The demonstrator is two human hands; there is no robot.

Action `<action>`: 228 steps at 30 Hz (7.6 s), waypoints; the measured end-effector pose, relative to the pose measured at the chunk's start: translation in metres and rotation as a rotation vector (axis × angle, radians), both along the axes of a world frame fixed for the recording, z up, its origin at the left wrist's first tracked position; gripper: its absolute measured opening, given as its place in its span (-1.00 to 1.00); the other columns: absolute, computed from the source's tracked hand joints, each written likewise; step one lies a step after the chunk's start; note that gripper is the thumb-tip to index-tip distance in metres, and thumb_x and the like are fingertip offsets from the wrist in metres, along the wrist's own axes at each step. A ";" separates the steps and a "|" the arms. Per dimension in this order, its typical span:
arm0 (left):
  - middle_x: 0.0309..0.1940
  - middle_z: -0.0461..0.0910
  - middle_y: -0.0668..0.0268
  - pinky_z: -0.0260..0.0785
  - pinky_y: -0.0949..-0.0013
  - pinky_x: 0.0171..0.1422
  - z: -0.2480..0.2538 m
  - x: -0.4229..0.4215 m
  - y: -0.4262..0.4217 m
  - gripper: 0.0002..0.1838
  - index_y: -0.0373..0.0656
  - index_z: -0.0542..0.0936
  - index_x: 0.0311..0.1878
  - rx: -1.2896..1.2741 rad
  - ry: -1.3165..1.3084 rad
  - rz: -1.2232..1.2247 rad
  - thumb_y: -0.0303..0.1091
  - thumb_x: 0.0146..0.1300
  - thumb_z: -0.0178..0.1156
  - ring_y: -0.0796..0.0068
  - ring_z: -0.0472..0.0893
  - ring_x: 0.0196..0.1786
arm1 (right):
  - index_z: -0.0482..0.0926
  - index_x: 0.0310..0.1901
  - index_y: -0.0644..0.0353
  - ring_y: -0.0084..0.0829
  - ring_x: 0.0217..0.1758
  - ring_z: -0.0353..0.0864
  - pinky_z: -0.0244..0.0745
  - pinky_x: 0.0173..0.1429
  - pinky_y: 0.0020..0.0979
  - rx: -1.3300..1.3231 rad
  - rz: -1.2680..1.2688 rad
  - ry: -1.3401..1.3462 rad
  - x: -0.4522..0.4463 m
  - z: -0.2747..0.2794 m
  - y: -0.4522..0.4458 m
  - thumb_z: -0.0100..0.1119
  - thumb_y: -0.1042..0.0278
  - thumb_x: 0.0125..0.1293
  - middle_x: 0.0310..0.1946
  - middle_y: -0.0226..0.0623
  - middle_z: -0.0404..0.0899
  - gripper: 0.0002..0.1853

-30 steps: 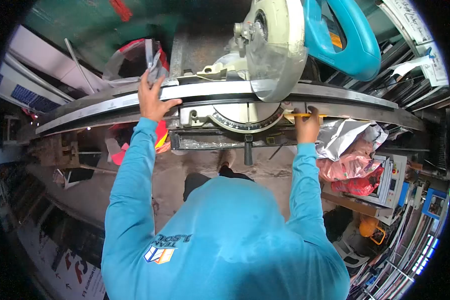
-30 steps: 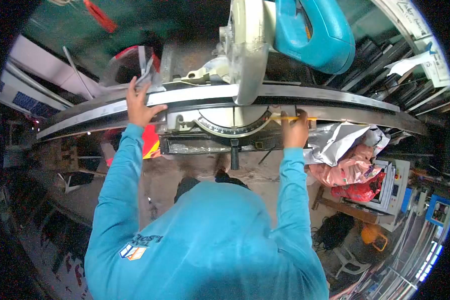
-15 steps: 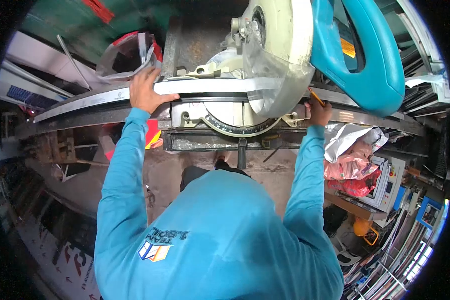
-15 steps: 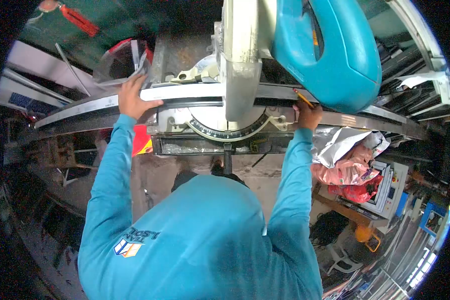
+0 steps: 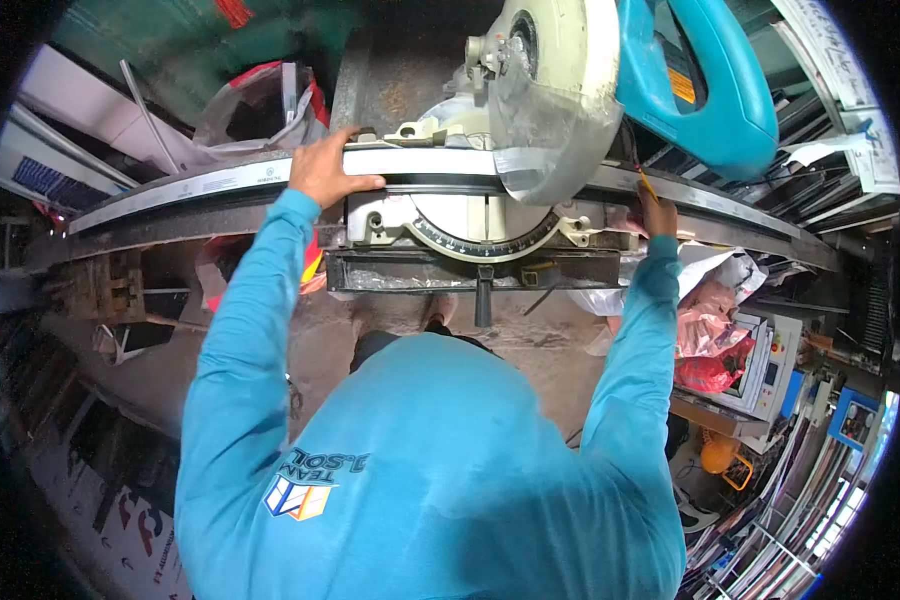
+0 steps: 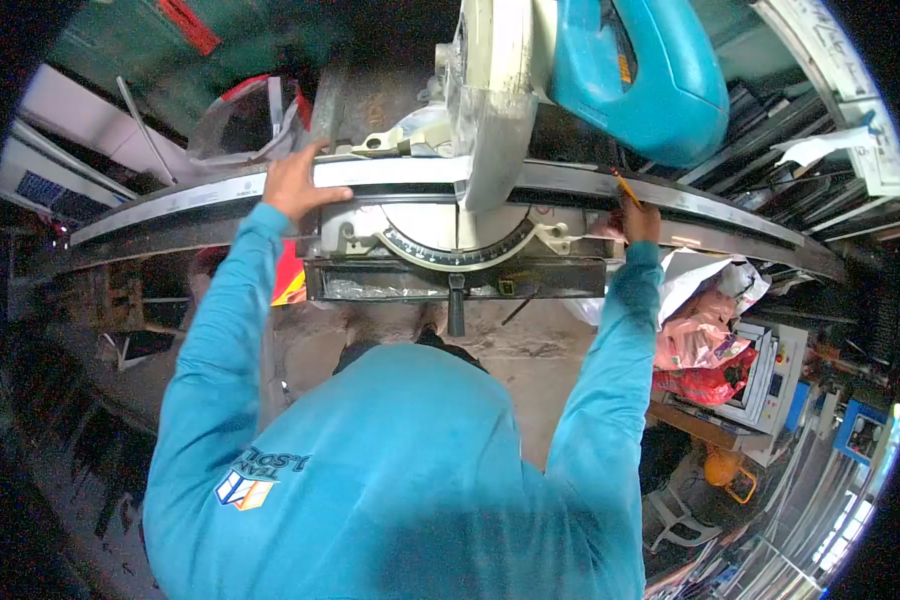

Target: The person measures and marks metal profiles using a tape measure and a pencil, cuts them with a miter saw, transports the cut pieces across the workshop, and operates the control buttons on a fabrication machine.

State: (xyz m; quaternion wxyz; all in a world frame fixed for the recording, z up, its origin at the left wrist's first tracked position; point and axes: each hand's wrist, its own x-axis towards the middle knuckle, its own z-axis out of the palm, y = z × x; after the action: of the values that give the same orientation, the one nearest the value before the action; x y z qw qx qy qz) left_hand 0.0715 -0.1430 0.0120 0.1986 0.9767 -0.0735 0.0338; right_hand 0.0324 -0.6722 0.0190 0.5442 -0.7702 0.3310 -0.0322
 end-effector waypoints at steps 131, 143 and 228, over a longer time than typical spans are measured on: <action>-0.20 0.66 0.04 0.48 0.09 -0.01 0.001 0.008 0.023 -0.29 -0.09 0.57 0.02 0.165 0.071 -0.217 0.18 -0.14 0.43 0.05 0.65 -0.11 | 0.48 0.00 0.23 -0.62 -0.52 0.58 0.40 -0.59 -0.58 -0.456 0.232 -0.506 -0.079 0.196 0.221 0.06 0.10 0.44 -0.46 -0.38 0.56 -0.65; -0.18 0.66 0.07 0.48 0.12 0.01 -0.002 0.006 0.023 -0.28 -0.07 0.57 0.05 0.166 0.067 -0.182 0.21 -0.12 0.42 0.08 0.65 -0.10 | 0.52 -0.04 0.38 -0.45 -0.38 0.65 0.58 -0.33 -0.46 -0.018 0.131 -0.201 -0.068 0.213 0.214 -0.19 -0.35 0.39 -0.28 -0.15 0.65 -0.25; -0.12 0.67 0.13 0.39 0.12 0.11 0.005 0.003 0.006 -0.30 0.02 0.55 0.09 0.278 0.123 -0.152 0.13 -0.13 0.45 0.11 0.62 0.01 | 0.51 -0.27 0.27 -0.58 -0.48 0.52 0.41 -0.35 -0.52 0.003 0.148 -0.554 -0.132 0.079 0.205 -0.13 -0.15 0.45 -0.48 -0.35 0.53 -0.46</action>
State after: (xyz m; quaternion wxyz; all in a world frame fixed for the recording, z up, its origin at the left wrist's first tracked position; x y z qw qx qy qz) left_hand 0.0747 -0.1373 0.0171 0.0676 0.9866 -0.1388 -0.0519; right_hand -0.0995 -0.4675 0.0985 0.6160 -0.7533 0.1130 -0.2011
